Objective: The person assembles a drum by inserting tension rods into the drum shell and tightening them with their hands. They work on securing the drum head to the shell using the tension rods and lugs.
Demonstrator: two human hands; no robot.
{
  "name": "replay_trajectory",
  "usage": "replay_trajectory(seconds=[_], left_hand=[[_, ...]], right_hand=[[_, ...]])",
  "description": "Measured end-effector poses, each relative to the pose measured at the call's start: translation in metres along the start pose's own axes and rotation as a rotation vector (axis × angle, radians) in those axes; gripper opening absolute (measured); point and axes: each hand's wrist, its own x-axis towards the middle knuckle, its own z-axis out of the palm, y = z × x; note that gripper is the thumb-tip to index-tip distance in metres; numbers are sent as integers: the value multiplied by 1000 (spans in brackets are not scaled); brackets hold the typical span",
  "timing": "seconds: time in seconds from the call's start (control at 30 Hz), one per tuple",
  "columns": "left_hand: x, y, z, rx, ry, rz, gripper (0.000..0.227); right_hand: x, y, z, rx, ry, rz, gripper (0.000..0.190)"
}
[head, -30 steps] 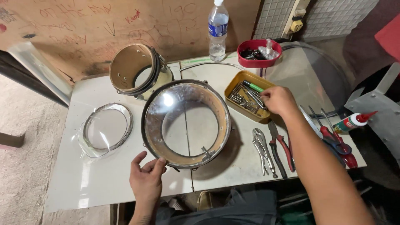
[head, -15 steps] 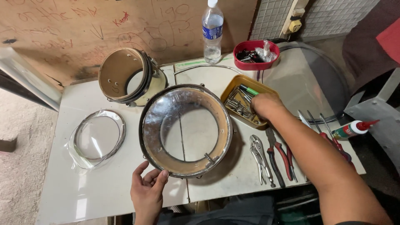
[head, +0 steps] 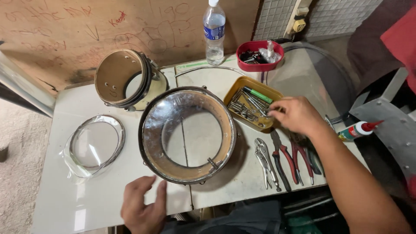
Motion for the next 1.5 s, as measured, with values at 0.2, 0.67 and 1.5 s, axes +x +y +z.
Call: replay_trajectory(seconds=[0.2,0.67,1.5], left_hand=[[22,82,13,-402,-718,492,42],[-69,59,94,-255,-914,497,9],[-82,22,131,-381,-702,73,12]], right_hand=[[-76,5,46,62,-138,-204,35],[-131,28,152,421,-124,-592,12],[-50,4,107,553,-393,23,26]])
